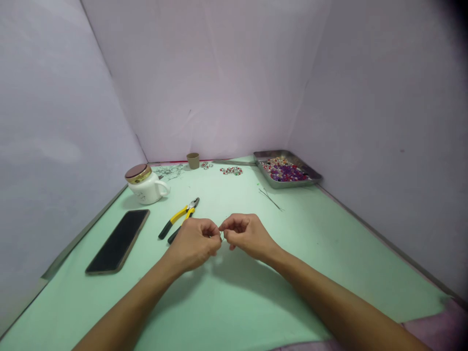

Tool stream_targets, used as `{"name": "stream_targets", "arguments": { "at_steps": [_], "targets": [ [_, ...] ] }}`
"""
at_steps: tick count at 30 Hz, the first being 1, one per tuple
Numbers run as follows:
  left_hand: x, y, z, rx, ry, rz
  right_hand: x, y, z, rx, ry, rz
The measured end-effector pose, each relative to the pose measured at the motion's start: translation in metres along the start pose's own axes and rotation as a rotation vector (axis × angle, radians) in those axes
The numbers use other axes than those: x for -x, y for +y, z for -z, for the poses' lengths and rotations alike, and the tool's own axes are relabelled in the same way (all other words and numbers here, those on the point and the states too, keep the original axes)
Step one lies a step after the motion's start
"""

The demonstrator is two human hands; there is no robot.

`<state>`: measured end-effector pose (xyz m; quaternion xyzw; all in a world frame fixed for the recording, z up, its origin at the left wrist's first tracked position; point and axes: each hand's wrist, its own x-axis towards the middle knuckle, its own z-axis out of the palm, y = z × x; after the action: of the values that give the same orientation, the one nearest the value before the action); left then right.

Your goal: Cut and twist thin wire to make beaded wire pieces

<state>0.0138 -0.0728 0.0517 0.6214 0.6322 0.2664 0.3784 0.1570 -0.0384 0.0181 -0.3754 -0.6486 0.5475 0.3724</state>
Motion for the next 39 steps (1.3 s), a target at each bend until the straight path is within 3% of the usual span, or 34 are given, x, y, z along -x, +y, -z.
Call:
{"name": "stream_targets", "arguments": {
  "at_steps": [11, 18, 24, 33, 39],
  "targets": [
    [0.002, 0.004, -0.005, 0.017, 0.121, -0.005, 0.002, -0.008, -0.001, -0.079, -0.038, -0.025],
    [0.001, 0.002, -0.003, 0.085, 0.017, 0.025, 0.002, -0.004, -0.001, -0.037, -0.033, 0.026],
    [0.002, 0.0, -0.001, 0.028, 0.047, -0.114, 0.003, -0.007, -0.001, -0.055, -0.016, 0.033],
    [-0.001, -0.001, 0.002, 0.155, -0.046, -0.021, 0.001, -0.012, 0.002, -0.121, -0.031, -0.024],
    [0.001, 0.001, 0.002, 0.102, -0.002, -0.117, -0.001, -0.012, 0.004, -0.222, -0.068, -0.031]
  ]
}}
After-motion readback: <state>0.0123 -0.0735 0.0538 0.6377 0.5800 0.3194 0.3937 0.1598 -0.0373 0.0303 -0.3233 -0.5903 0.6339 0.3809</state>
